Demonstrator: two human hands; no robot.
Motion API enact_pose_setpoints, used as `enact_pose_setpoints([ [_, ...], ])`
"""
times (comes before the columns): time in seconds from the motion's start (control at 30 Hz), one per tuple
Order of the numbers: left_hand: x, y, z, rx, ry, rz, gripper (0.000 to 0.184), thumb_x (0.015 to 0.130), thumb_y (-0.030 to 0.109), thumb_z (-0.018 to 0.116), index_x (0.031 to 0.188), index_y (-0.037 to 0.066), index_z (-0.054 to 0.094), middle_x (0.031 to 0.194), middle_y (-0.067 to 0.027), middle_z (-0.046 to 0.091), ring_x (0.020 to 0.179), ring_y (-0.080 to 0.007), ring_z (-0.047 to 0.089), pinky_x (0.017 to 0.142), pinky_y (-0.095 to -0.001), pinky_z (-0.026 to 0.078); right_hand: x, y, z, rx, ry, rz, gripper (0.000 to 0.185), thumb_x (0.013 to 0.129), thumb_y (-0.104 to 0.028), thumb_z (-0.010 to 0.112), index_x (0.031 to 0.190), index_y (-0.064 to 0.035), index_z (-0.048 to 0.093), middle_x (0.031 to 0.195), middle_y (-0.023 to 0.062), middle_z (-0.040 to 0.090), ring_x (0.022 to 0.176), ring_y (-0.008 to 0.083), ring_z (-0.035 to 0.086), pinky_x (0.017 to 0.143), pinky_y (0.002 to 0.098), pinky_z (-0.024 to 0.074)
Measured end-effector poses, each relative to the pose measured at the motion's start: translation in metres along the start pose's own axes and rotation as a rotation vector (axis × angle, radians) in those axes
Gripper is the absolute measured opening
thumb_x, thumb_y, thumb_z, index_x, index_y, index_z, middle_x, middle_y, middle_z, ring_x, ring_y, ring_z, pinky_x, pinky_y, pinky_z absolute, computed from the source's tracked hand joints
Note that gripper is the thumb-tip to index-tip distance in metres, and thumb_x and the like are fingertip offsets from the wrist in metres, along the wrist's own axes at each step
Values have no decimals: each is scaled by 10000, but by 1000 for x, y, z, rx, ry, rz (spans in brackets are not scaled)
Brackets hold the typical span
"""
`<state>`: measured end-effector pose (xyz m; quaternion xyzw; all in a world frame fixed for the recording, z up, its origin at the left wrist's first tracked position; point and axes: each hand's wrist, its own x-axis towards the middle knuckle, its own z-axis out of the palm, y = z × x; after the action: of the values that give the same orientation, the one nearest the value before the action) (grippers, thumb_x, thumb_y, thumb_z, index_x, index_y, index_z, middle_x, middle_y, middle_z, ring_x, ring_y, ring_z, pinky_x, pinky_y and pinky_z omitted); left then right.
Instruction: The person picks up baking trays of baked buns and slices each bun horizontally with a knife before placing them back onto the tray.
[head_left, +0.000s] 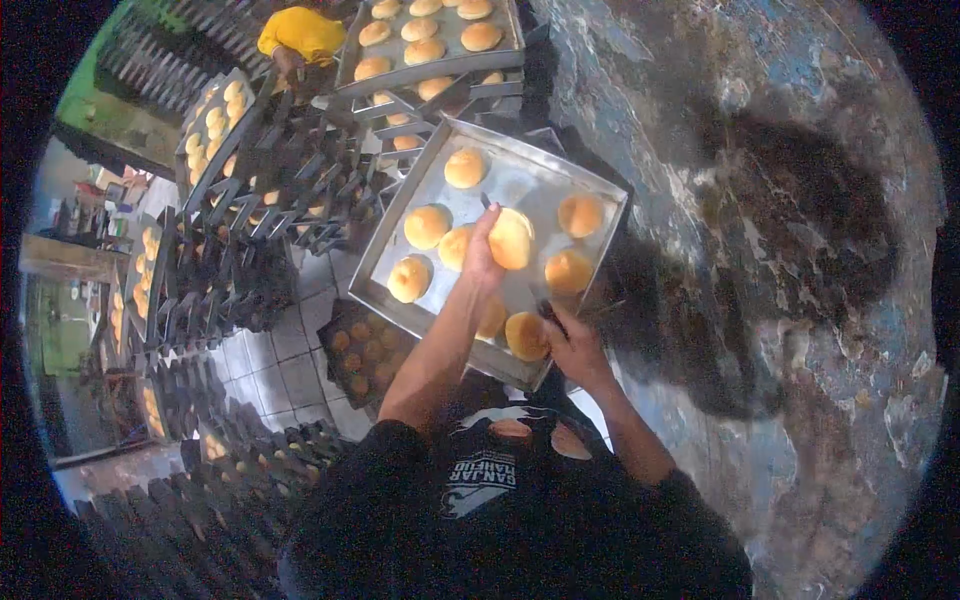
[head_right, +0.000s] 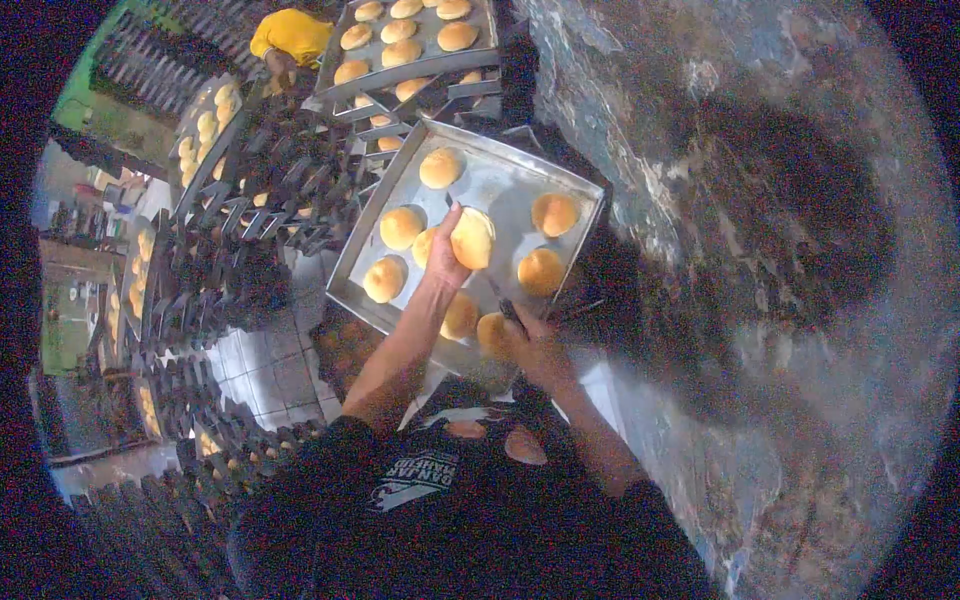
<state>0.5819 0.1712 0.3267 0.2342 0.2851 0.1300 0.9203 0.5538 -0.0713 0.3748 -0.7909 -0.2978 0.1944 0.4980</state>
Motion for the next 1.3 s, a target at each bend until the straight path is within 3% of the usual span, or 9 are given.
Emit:
enact_pose_setpoints([
  [0.2,61,20,-24,46,4,16,409,1010,411,580,1100,16,636,967,-120,708,947,-252,687,850,-387,553,-94,21,-65,267,-92,527,414,997,-139,548,1392,-16,545,786,66,659,533,107,573,464,268,481],
  [0.23,75,19,-35,439,165,214,418,1014,389,580,1112,-12,645,975,-126,708,952,-250,675,865,-375,531,-102,21,-70,469,-44,709,449,993,-144,567,1423,-25,519,830,92,692,562,130,604,478,287,513],
  [0.4,122,49,-55,1132,554,860,555,957,448,626,1179,-59,662,1198,-254,670,1013,-353,669,890,-429,498,-96,17,-64,469,88,721,448,1006,-143,557,1434,-24,499,769,45,651,474,65,505,371,231,399],
  [0.53,196,65,-100,1323,826,676,653,890,508,692,1159,-86,658,1175,-276,663,1071,-380,645,909,-452,484,-90,18,-48,399,96,573,367,1036,-145,509,1375,-5,534,755,48,611,445,61,476,369,230,365],
  [0.73,174,70,-67,1220,481,329,766,778,479,807,1215,-104,570,1178,-278,641,1042,-392,646,912,-446,511,-75,6,-43,427,53,648,359,1043,-138,500,1374,-2,526,793,52,610,462,62,488,387,230,386],
  [0.83,153,49,-44,1567,475,670,789,749,445,848,1241,-79,522,1169,-242,642,989,-337,671,854,-430,549,-59,8,-40,307,40,507,346,1045,-143,509,1364,-10,533,790,47,609,470,60,485,389,230,387],
  [1.0,84,61,5,345,-59,350,483,918,308,717,1249,19,516,1140,-155,643,1017,-273,661,854,-479,554,-22,-6,-35,251,40,333,399,1045,-176,534,1426,-63,505,790,6,598,542,50,499,437,219,402],
  [1.13,45,68,10,-345,-126,170,487,949,539,616,1186,113,618,1037,-60,696,893,-235,674,796,-432,557,-3,-22,-25,223,45,128,432,1029,-187,553,1438,-56,511,790,-10,612,570,53,510,495,215,423],
  [1.3,-7,70,35,-481,-181,216,506,911,611,621,1026,123,688,948,-29,724,851,-209,680,782,-346,554,-11,-76,-26,271,-19,70,472,989,-210,567,1410,1,536,811,14,655,688,66,553,653,248,478],
])
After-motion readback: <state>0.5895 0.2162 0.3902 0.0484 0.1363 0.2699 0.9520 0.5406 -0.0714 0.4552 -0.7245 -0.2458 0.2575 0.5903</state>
